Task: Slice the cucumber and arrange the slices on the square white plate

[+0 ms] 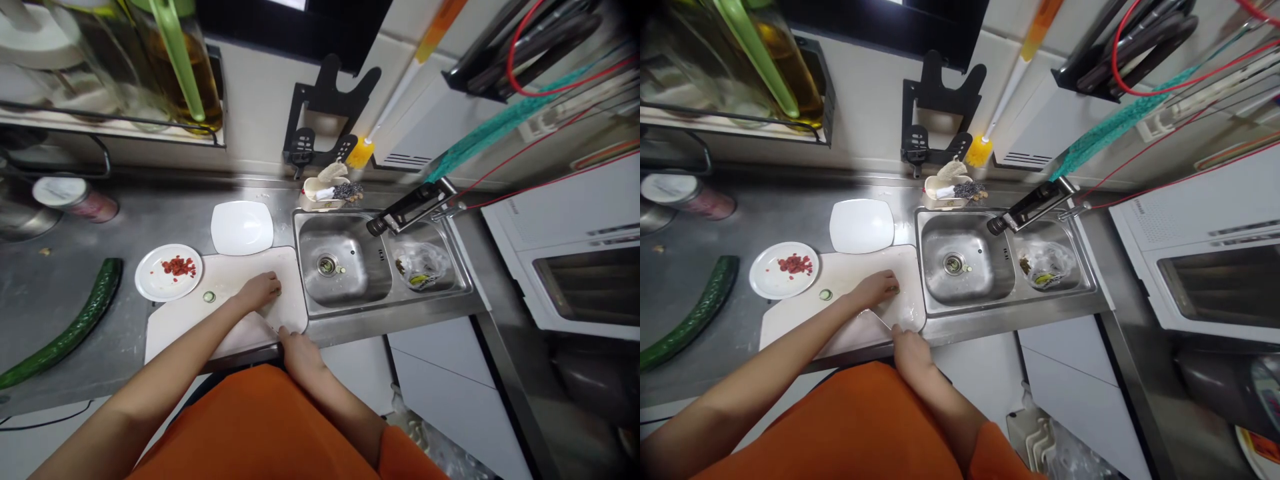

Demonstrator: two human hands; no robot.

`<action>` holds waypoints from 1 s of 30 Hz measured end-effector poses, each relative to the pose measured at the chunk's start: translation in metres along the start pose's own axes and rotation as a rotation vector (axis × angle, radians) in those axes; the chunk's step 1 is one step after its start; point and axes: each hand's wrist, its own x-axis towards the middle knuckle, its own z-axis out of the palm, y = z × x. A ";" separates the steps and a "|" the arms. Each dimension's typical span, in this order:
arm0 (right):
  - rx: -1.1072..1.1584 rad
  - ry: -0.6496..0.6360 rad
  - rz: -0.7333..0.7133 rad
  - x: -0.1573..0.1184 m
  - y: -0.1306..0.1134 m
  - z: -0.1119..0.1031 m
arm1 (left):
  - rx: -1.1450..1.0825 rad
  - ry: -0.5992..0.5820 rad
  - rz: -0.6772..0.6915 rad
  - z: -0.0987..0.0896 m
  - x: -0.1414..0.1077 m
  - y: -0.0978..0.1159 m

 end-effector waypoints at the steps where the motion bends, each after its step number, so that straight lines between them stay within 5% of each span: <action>1: 0.000 0.002 0.000 0.000 0.000 0.000 | -0.001 0.005 0.000 0.000 0.000 0.000; 7: -0.002 -0.015 -0.009 0.002 0.002 -0.003 | -0.089 0.064 -0.070 -0.008 -0.013 0.000; 12: 0.008 -0.023 -0.033 0.003 0.004 -0.005 | -0.238 0.195 -0.309 -0.024 -0.056 -0.014; 16: 0.008 -0.021 -0.036 0.005 0.004 -0.006 | -0.233 0.173 -0.407 -0.028 -0.083 -0.022; 20: -0.002 -0.024 -0.032 0.007 0.002 -0.006 | -0.107 0.180 -0.378 -0.018 -0.088 -0.027; 30: -0.038 -0.006 -0.038 0.010 -0.005 -0.004 | 0.108 0.434 -0.410 0.031 -0.110 -0.033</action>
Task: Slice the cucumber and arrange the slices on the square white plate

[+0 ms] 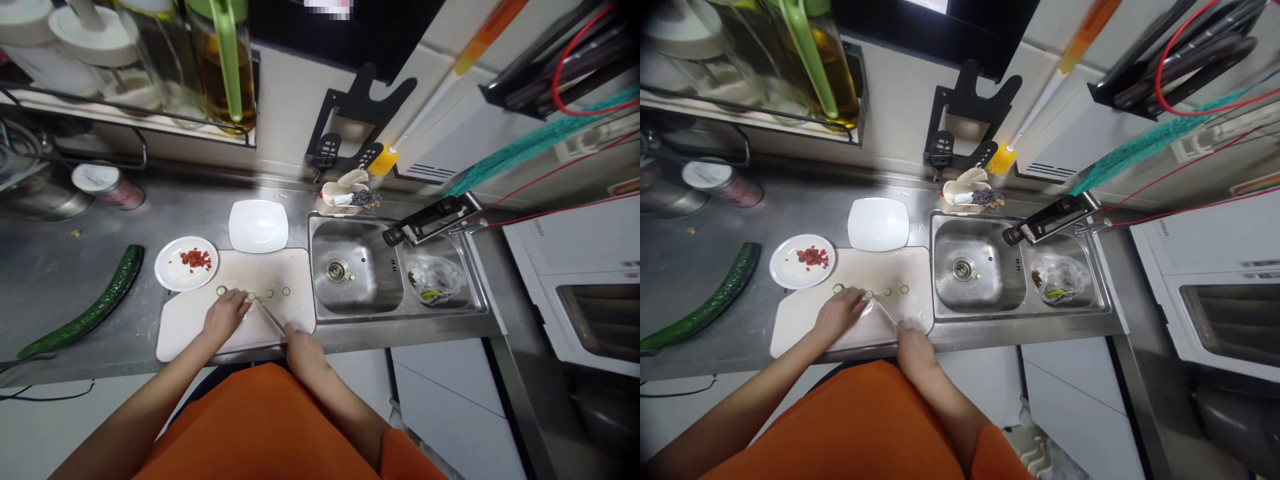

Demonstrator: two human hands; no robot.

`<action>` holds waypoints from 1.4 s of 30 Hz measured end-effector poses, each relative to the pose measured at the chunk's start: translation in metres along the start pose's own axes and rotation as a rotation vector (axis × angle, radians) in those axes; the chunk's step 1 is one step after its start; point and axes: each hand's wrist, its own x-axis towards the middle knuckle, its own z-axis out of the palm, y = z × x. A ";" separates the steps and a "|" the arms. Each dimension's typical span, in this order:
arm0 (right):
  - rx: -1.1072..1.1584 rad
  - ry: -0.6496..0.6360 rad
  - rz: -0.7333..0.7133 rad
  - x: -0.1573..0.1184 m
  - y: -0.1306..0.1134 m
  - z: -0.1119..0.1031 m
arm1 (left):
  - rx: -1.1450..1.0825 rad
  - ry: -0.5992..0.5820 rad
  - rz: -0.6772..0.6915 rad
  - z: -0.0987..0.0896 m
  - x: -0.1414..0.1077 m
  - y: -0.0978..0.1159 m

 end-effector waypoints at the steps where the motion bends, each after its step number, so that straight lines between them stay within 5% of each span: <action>1: -0.004 0.005 -0.001 0.000 -0.002 0.000 | -0.003 0.019 -0.013 0.003 -0.002 0.000; 14: -0.028 0.027 0.004 0.005 -0.017 -0.008 | -0.071 0.118 -0.010 0.016 -0.002 0.000; 42: 0.025 -0.002 0.005 0.008 -0.027 -0.012 | -0.102 0.045 -0.039 0.011 0.002 0.002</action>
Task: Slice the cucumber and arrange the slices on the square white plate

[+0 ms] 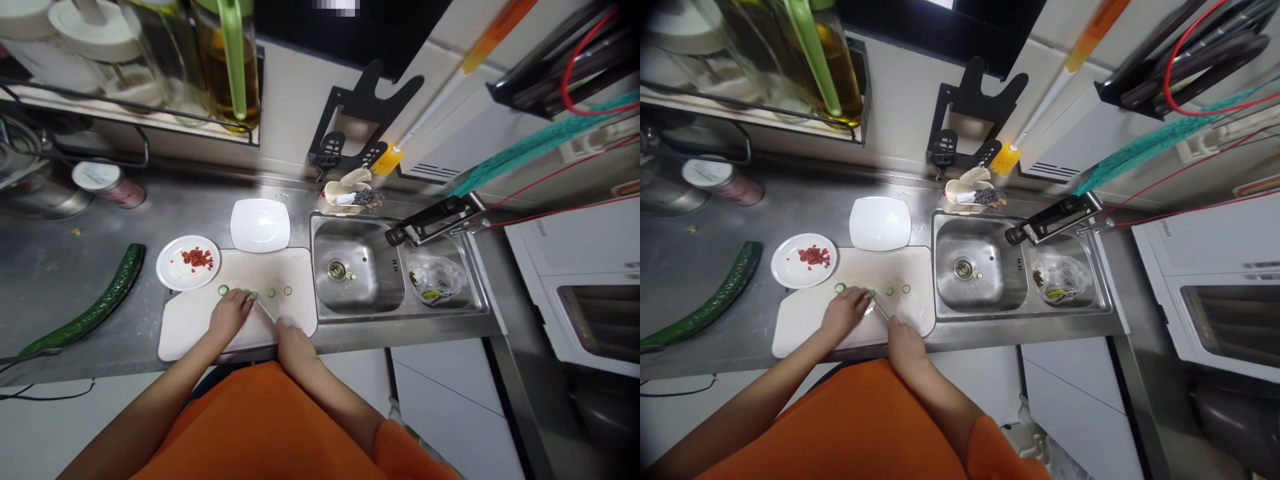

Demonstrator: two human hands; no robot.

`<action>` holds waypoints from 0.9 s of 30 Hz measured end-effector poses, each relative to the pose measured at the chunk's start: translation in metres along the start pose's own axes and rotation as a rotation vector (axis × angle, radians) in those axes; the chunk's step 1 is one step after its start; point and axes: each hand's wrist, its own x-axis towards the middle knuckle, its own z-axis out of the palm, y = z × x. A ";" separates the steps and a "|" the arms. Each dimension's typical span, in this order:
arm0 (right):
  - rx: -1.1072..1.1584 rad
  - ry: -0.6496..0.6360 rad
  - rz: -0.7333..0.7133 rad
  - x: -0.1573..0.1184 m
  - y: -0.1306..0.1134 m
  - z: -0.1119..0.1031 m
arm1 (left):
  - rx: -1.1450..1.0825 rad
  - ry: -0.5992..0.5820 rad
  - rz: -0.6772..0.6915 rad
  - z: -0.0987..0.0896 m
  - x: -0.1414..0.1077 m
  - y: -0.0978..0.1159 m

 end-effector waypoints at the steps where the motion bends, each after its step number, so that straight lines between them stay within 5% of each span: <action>1: 0.001 -0.002 -0.002 -0.001 -0.001 -0.001 | -0.001 -0.001 -0.003 0.000 0.000 0.000; 22: 0.053 -0.088 0.083 -0.025 0.026 -0.003 | -0.151 -0.081 -0.103 -0.017 0.012 0.021; 27: 0.046 -0.091 0.064 -0.025 0.029 -0.006 | -0.163 -0.036 -0.234 -0.036 0.007 0.005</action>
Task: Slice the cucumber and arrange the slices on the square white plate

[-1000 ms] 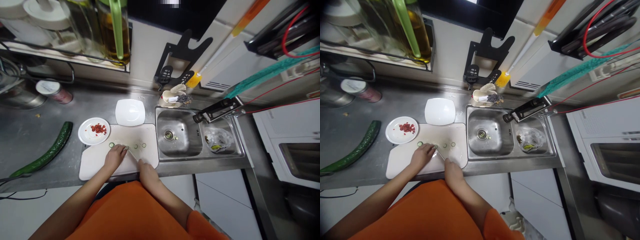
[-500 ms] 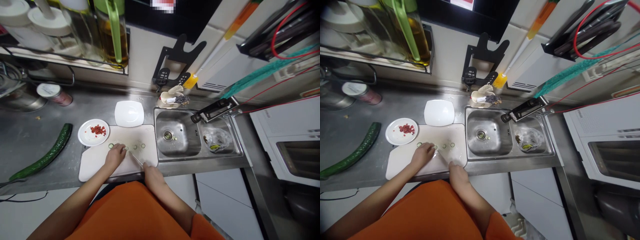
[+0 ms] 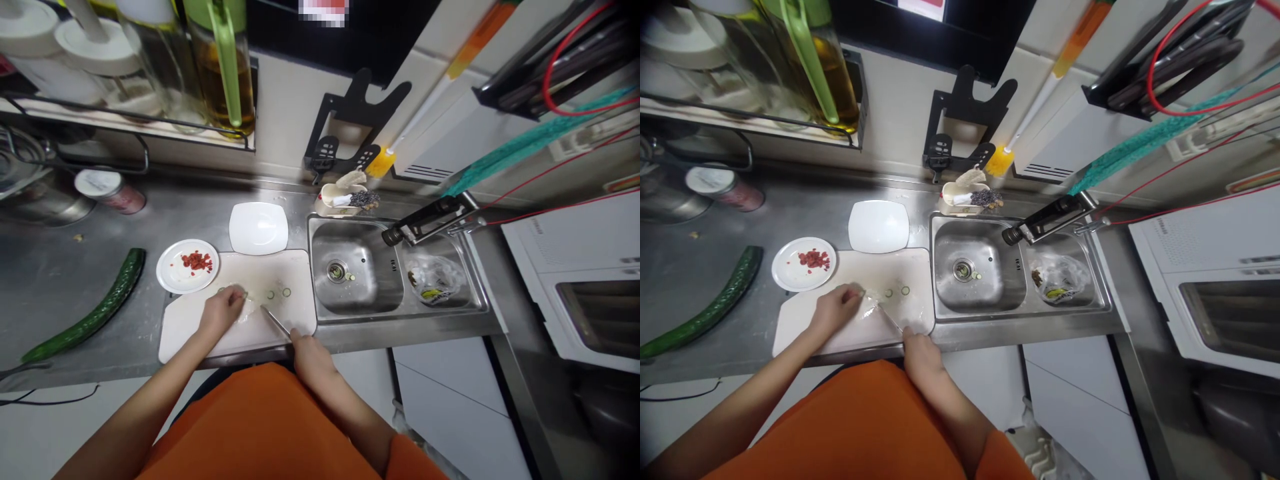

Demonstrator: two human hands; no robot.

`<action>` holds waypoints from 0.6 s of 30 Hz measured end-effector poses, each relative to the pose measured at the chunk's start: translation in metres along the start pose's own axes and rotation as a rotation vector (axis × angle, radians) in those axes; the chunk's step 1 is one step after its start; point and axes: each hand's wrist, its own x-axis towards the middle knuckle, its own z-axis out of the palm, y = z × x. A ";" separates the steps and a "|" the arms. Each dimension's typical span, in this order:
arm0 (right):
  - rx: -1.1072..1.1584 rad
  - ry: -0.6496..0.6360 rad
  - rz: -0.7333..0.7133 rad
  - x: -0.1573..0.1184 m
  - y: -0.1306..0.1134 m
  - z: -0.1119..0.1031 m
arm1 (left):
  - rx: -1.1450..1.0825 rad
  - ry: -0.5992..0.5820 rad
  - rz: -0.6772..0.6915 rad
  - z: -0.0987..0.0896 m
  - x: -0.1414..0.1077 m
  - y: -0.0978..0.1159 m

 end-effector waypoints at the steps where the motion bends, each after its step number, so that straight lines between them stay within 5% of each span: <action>1: -0.003 -0.004 -0.004 0.001 0.001 0.000 | 0.001 0.029 -0.034 -0.005 0.000 -0.005; 7: -0.005 -0.009 -0.002 0.004 0.002 0.000 | 0.067 0.092 -0.165 -0.024 0.003 -0.033; 11: -0.017 0.001 -0.019 0.004 0.002 0.000 | 0.146 0.101 -0.088 -0.026 0.004 -0.037; 15: -0.039 0.007 -0.013 0.004 0.002 0.002 | 0.142 0.150 0.067 -0.024 0.008 -0.024; 18: -0.048 0.018 -0.015 0.004 0.002 0.004 | 0.066 0.049 0.213 -0.012 0.019 0.002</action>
